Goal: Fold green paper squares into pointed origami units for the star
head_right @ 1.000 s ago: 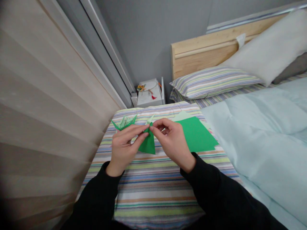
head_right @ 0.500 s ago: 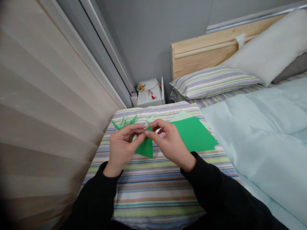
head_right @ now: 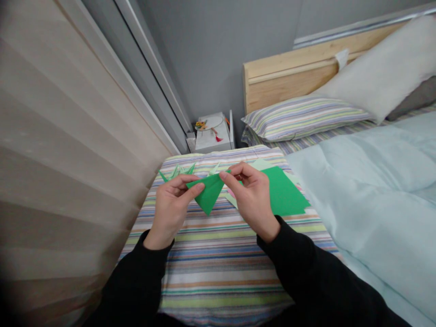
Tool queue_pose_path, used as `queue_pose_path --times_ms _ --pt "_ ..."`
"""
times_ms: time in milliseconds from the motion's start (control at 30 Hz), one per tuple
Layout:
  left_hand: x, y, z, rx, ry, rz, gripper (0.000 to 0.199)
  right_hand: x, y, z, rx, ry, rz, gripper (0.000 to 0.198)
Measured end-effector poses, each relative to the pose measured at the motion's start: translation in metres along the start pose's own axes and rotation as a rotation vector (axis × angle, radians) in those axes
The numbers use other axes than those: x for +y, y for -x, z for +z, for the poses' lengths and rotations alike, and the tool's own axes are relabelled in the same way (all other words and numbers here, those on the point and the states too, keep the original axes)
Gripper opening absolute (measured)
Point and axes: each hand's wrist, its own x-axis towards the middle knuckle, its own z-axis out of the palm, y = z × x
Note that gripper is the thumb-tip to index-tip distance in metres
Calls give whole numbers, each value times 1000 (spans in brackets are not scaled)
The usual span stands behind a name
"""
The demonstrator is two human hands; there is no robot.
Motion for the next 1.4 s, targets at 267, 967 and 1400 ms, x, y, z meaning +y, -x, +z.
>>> queue_pose_path --times_ms 267,967,1400 --pt "11 2 1 -108 -83 12 7 2 4 2 -142 -5 -39 20" --pt "3 2 3 -121 47 -41 11 7 7 -1 -192 65 11 17" --pt "8 2 -1 -128 -90 54 14 2 1 -3 -22 137 1 14"
